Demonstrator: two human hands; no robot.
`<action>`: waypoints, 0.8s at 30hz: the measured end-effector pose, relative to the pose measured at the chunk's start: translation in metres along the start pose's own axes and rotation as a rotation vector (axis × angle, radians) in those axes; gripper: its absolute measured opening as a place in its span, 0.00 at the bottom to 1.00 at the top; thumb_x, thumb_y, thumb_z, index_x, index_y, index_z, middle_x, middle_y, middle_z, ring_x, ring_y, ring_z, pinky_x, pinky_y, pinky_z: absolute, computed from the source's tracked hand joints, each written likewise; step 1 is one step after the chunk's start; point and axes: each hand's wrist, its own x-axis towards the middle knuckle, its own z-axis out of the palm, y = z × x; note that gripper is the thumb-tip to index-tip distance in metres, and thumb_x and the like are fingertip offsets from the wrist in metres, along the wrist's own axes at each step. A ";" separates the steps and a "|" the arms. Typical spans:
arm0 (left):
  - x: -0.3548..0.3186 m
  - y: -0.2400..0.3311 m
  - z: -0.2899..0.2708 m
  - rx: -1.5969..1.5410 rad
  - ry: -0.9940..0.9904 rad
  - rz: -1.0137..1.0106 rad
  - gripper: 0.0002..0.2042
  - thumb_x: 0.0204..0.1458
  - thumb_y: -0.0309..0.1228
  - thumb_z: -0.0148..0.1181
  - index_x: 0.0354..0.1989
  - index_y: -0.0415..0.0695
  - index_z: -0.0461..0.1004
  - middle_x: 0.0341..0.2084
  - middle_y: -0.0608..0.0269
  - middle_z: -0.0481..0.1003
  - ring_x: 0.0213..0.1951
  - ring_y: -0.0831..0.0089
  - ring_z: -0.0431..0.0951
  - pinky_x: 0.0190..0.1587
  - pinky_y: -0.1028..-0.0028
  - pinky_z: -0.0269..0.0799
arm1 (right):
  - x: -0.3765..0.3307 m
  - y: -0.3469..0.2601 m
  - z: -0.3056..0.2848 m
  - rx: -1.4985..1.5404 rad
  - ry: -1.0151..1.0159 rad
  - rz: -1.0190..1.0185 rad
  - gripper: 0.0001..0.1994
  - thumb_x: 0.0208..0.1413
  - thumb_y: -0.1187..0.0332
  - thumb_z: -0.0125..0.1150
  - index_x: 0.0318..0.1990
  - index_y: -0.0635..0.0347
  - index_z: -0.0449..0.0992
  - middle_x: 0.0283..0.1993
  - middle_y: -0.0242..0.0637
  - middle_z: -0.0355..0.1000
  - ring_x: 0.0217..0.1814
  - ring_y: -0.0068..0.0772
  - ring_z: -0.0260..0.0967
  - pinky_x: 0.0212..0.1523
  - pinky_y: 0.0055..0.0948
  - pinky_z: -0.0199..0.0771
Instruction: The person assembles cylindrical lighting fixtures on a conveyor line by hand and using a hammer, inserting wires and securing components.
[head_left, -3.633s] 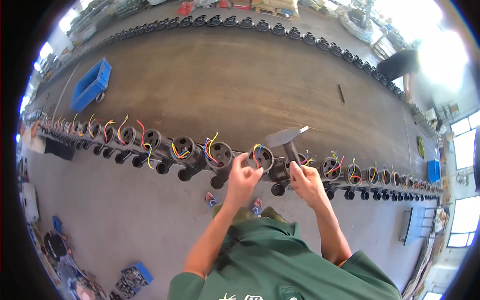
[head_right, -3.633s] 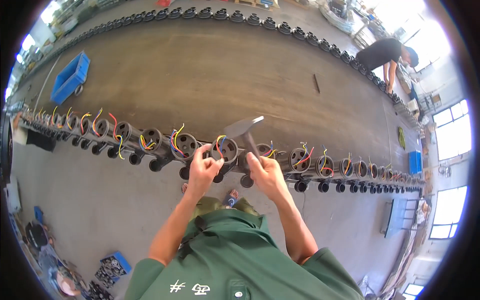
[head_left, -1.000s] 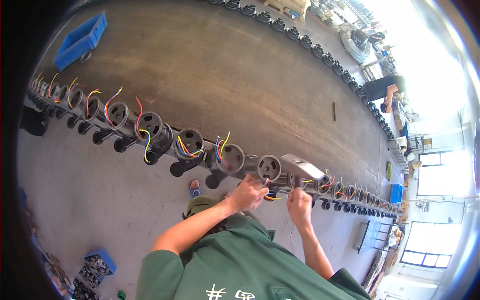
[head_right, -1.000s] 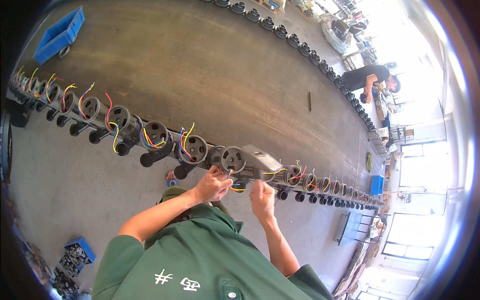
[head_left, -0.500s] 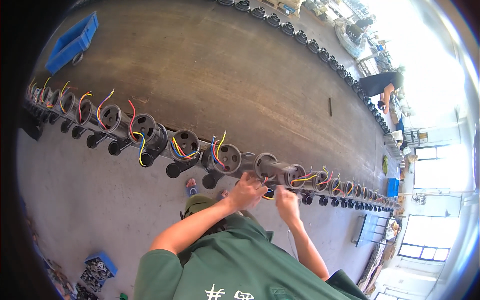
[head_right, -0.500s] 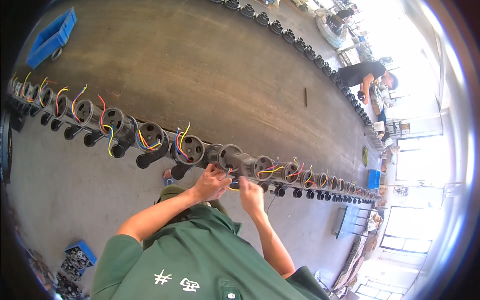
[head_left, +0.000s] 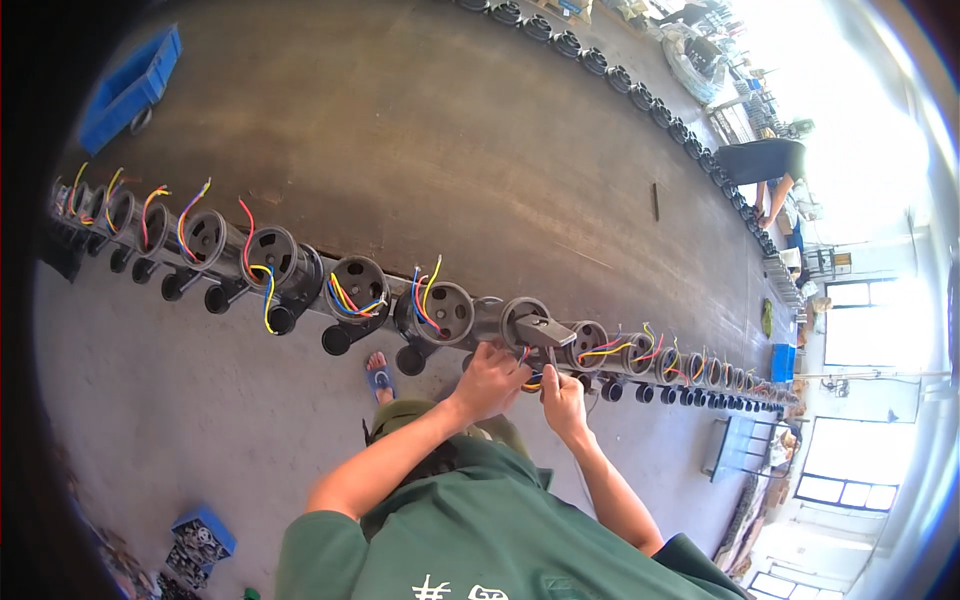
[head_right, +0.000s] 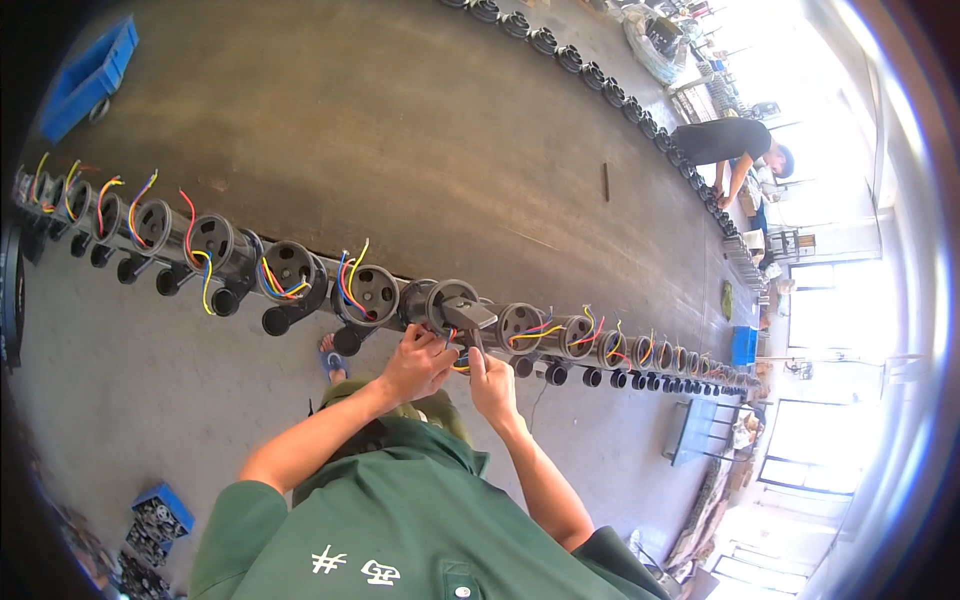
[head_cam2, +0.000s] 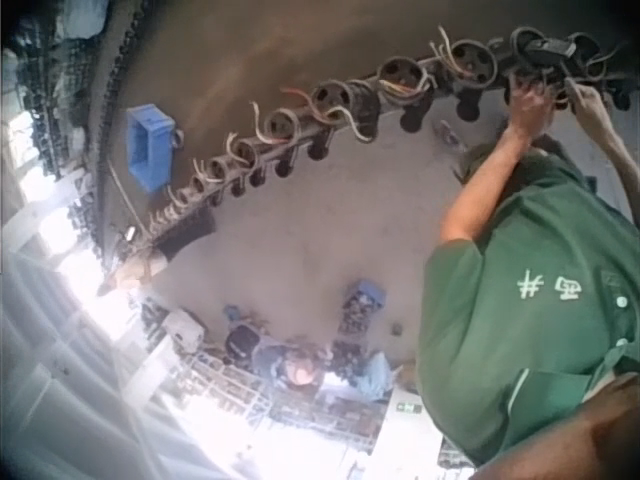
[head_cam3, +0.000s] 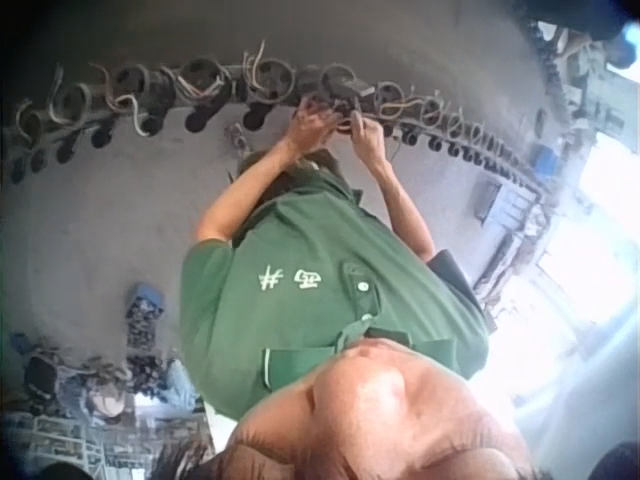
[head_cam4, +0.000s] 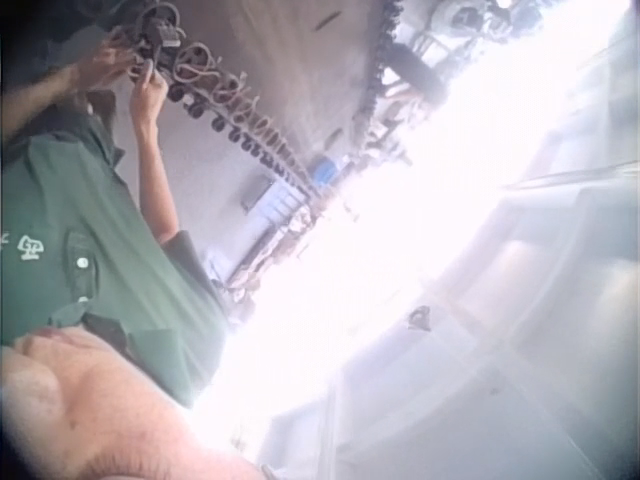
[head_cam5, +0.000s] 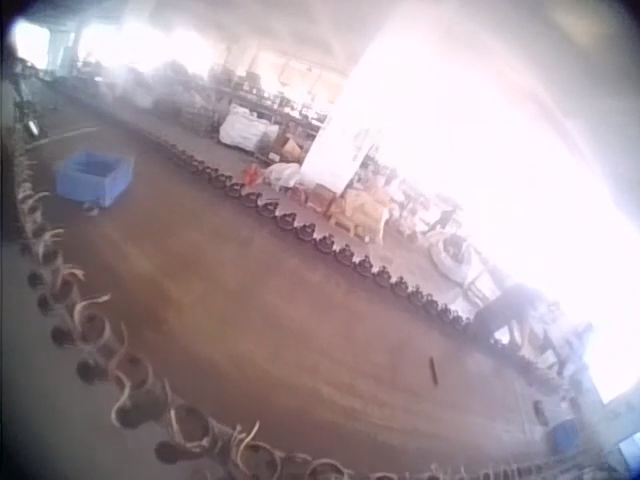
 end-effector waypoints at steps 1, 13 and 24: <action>-0.002 0.001 0.003 -0.013 -0.020 -0.021 0.10 0.41 0.29 0.68 0.30 0.49 0.73 0.26 0.64 0.73 0.40 0.62 0.77 0.52 0.59 0.67 | 0.002 -0.010 -0.005 0.104 -0.079 0.181 0.29 0.71 0.41 0.49 0.23 0.54 0.69 0.17 0.24 0.61 0.16 0.17 0.57 0.17 0.22 0.56; 0.009 0.036 0.026 0.277 -0.090 -0.224 0.09 0.46 0.27 0.65 0.36 0.47 0.74 0.30 0.56 0.76 0.39 0.56 0.78 0.46 0.56 0.67 | 0.029 -0.027 -0.044 -0.035 -0.269 0.060 0.34 0.65 0.37 0.51 0.34 0.67 0.82 0.30 0.58 0.77 0.38 0.62 0.78 0.42 0.54 0.75; 0.031 0.135 0.066 0.044 0.315 -0.732 0.32 0.58 0.23 0.62 0.69 0.37 0.54 0.28 0.62 0.76 0.26 0.77 0.73 0.33 0.74 0.71 | 0.001 0.008 -0.173 0.709 -0.324 -0.036 0.15 0.65 0.59 0.66 0.38 0.65 0.81 0.23 0.26 0.74 0.24 0.12 0.65 0.25 0.24 0.69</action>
